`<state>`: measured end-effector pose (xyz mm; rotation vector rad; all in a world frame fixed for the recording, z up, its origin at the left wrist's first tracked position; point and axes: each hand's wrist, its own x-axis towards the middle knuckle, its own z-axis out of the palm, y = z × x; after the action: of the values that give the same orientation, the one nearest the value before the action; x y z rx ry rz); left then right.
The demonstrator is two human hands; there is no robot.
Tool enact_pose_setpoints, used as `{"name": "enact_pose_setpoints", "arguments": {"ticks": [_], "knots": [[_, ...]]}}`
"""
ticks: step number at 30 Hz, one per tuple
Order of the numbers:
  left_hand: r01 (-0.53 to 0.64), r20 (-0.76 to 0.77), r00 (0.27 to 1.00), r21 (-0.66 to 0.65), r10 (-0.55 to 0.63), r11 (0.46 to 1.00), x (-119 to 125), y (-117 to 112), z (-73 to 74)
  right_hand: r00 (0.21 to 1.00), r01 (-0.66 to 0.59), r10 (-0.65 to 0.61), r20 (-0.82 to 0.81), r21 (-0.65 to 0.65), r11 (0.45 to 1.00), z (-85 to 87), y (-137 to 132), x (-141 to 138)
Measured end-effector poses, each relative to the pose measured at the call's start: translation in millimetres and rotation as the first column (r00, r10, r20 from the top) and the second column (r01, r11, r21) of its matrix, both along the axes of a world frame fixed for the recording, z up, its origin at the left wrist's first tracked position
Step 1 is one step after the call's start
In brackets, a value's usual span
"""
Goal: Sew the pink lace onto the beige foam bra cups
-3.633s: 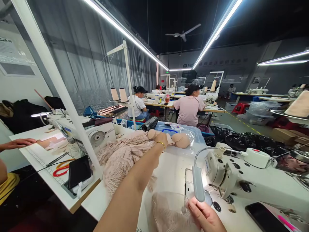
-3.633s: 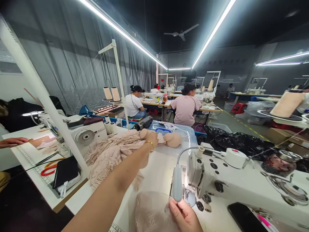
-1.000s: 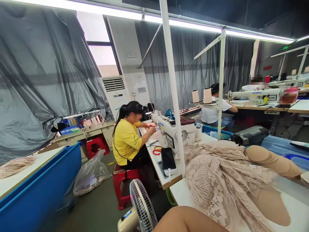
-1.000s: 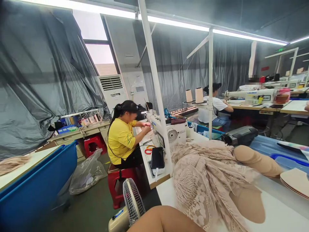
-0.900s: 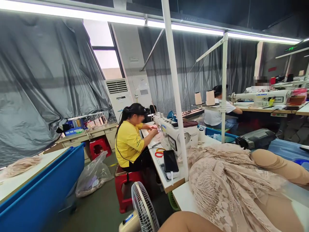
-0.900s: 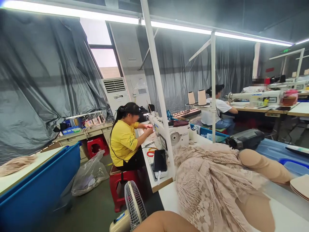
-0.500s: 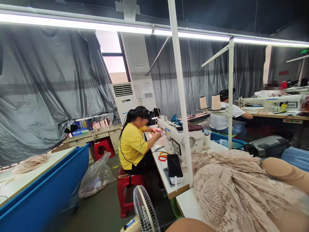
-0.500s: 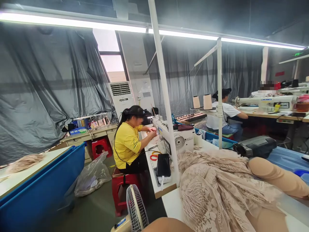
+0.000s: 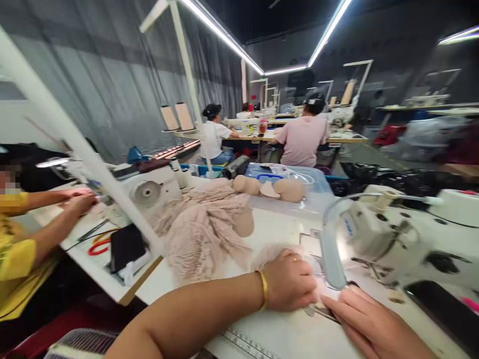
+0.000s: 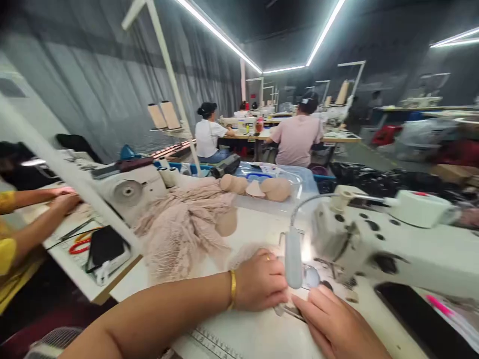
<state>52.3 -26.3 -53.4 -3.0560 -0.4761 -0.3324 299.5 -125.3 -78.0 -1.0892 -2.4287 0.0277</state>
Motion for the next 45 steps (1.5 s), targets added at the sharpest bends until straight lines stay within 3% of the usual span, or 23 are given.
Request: {"name": "enact_pose_setpoints", "arguments": {"ticks": [5, 16, 20, 24, 29, 40, 45], "knots": [[0.031, 0.121, 0.992, 0.034, -0.035, 0.999, -12, 4, -2.7, 0.996, 0.078, -0.075, 0.040, -0.071, 0.994, 27.0, -6, -19], [0.040, 0.246, 0.967, 0.091, -0.062, 0.995, -9, -1, -6.0, 0.989, 0.144, -0.131, 0.071, -0.220, 0.965, 36.1, -8, -22], [-0.015, 0.242, 0.970, 0.092, -0.008, 0.996, -8, -5, -4.5, 0.985, 0.165, -0.152, 0.080, -0.195, 0.967, 33.9, -6, -23], [-0.009, 0.212, 0.977, -0.036, 0.016, 0.999, -7, -5, -7.3, 0.985, 0.170, -0.164, 0.051, -0.151, 0.974, 28.3, -4, -24], [-0.087, 0.243, 0.962, -0.153, 0.123, 0.984, -9, -5, -8.5, 0.984, 0.177, -0.176, 0.024, -0.079, 0.981, 20.1, -2, -24], [-0.022, 0.233, 0.972, -0.003, 0.022, 1.000, -8, -8, -9.9, 0.982, 0.185, -0.185, 0.024, 0.016, 0.983, 11.9, 3, -24], [0.003, 0.213, 0.977, 0.043, -0.013, 0.999, -7, -7, -8.5, 0.981, 0.192, -0.191, 0.017, -0.027, 0.981, 8.8, 3, -23]]}}
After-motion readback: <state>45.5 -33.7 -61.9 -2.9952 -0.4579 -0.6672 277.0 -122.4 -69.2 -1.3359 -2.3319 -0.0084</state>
